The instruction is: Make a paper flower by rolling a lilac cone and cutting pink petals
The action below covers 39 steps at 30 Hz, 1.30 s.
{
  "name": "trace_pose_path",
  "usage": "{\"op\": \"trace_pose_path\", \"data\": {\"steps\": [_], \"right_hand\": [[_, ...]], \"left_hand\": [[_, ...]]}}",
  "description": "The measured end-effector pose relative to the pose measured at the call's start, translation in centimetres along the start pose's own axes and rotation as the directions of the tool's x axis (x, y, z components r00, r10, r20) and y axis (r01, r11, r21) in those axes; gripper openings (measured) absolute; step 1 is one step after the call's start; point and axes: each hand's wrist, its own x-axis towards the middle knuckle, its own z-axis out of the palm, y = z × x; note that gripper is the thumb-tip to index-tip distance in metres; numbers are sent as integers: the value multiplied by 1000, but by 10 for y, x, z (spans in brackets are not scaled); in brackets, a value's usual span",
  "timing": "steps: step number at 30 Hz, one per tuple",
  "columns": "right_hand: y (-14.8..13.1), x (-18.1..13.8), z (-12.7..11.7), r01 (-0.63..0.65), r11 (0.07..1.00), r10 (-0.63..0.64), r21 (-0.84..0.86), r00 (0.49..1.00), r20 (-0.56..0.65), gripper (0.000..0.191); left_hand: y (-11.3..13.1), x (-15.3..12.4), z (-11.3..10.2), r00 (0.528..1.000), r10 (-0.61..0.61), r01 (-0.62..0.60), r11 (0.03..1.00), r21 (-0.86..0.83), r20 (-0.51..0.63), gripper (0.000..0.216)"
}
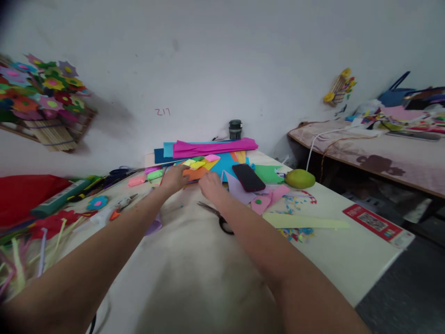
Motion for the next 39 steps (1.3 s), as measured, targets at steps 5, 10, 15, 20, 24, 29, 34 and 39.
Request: {"op": "trace_pose_path", "data": {"steps": [5,10,15,20,24,29,34,39], "right_hand": [[38,-13,-2,-93,993,97,-66,993,67,33],[58,-28,10,-268,963,252,41,940,229,48],[56,-34,11,-274,961,263,48,951,165,41],[71,-38,4,-348,934,348,83,937,16,35],[94,-43,3,-603,789,599,114,797,72,40],[112,-43,5,-738,639,657,218,671,345,59],[113,-43,1,-722,650,638,239,689,344,61],[120,-53,-1,-772,585,727,248,635,262,60]], "left_hand": [[17,-7,11,976,209,-214,973,87,57,41],[20,-5,32,956,265,-282,950,137,125,43],[16,-2,47,960,237,-258,955,144,149,44],[17,-3,47,962,229,-258,942,213,151,44],[20,-6,43,960,223,-260,933,249,167,43],[21,-7,43,955,236,-278,923,266,178,40],[16,-2,48,956,254,-287,915,283,148,42],[15,0,50,953,265,-297,908,297,145,42]]}}
